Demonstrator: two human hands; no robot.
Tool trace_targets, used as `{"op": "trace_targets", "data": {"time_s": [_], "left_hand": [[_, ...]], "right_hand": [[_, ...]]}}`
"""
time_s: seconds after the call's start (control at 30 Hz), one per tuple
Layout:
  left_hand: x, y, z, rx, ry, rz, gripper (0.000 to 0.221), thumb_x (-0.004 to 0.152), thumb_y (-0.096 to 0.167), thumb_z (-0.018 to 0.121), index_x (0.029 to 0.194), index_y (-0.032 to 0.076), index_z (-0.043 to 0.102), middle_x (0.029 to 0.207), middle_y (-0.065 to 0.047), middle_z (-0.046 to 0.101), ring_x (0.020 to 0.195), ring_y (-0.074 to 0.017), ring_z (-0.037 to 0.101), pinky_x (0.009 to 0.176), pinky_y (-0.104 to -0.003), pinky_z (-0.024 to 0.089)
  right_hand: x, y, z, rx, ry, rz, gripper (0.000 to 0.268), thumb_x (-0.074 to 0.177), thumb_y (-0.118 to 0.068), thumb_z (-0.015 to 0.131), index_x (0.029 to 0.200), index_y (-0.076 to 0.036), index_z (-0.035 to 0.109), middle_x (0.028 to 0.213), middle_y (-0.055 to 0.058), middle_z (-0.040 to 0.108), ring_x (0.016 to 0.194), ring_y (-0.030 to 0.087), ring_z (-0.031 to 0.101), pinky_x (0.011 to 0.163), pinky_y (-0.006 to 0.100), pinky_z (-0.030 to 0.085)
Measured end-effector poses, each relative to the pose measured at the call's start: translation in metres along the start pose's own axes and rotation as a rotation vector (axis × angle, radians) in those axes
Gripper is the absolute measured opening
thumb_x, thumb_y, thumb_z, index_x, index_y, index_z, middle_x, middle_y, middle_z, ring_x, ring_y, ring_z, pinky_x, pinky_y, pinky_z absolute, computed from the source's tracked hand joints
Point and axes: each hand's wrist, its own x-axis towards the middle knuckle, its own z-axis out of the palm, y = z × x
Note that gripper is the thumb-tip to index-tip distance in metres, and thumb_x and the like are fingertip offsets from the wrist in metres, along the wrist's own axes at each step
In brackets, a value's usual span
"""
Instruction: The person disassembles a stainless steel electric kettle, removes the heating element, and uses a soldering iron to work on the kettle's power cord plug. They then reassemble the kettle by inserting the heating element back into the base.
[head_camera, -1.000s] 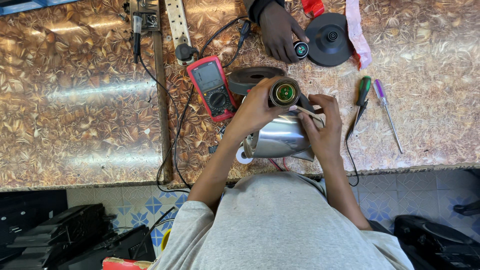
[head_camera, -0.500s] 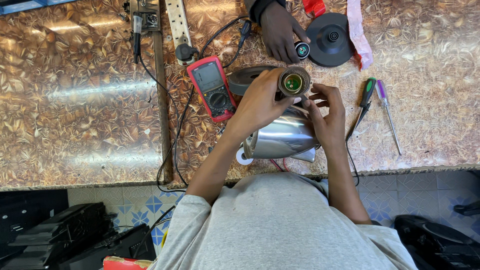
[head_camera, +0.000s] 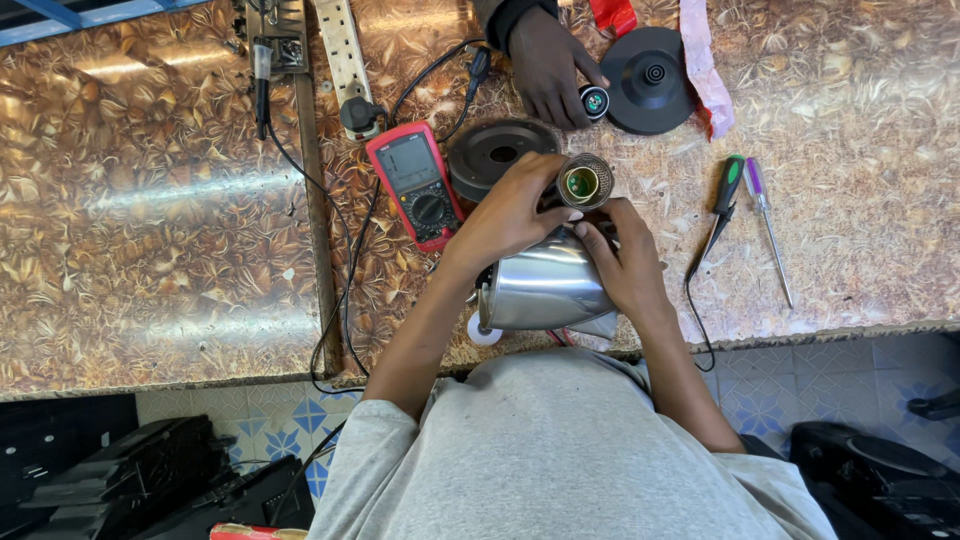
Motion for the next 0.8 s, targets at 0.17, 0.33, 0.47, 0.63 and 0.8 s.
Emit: {"op": "trace_targets", "data": {"time_s": [0.17, 0.33, 0.47, 0.63, 0.8], "left_hand": [[-0.005, -0.025, 0.002, 0.046, -0.047, 0.011, 0.050, 0.082, 0.014, 0.080, 0.127, 0.003, 0.061, 0.119, -0.020, 0.066, 0.119, -0.0420, 0.055, 0.100, -0.052, 0.041], [-0.007, -0.030, 0.001, 0.025, -0.061, 0.039, 0.059, 0.080, 0.019, 0.084, 0.130, 0.001, 0.059, 0.122, -0.023, 0.064, 0.124, -0.0449, 0.052, 0.104, -0.055, 0.040], [-0.014, -0.015, -0.008, 0.009, -0.038, 0.034, 0.062, 0.083, 0.018, 0.083, 0.136, 0.002, 0.057, 0.125, -0.023, 0.062, 0.126, -0.0438, 0.051, 0.107, -0.054, 0.039], [-0.020, -0.009, -0.009, 0.010, -0.024, 0.008, 0.062, 0.085, 0.025, 0.083, 0.138, 0.006, 0.057, 0.125, -0.019, 0.063, 0.125, -0.0427, 0.053, 0.107, -0.053, 0.040], [-0.020, 0.000, -0.007, -0.028, -0.006, -0.009, 0.056, 0.086, 0.019, 0.081, 0.136, 0.005, 0.059, 0.121, -0.021, 0.065, 0.122, -0.0443, 0.055, 0.105, -0.054, 0.043]], "right_hand": [[-0.007, -0.020, -0.001, -0.067, -0.051, -0.046, 0.029, 0.109, -0.024, 0.059, 0.130, -0.005, 0.063, 0.112, 0.020, 0.067, 0.111, 0.050, 0.065, 0.091, 0.055, 0.049], [-0.009, -0.020, -0.007, -0.111, -0.074, -0.058, 0.031, 0.107, -0.025, 0.062, 0.131, -0.005, 0.062, 0.114, 0.020, 0.066, 0.113, 0.049, 0.064, 0.093, 0.054, 0.047], [-0.008, -0.022, -0.015, -0.086, -0.065, -0.034, 0.035, 0.106, -0.025, 0.064, 0.133, -0.004, 0.060, 0.117, 0.021, 0.065, 0.115, 0.048, 0.064, 0.096, 0.054, 0.045], [-0.002, -0.021, -0.025, 0.001, -0.024, -0.010, 0.034, 0.105, -0.018, 0.066, 0.134, -0.001, 0.059, 0.117, 0.020, 0.064, 0.116, 0.044, 0.065, 0.096, 0.051, 0.048], [0.014, 0.010, -0.015, 0.223, 0.054, -0.060, 0.074, 0.088, -0.020, 0.085, 0.145, 0.001, 0.043, 0.139, 0.025, 0.054, 0.138, 0.042, 0.050, 0.105, 0.051, 0.046]]}}
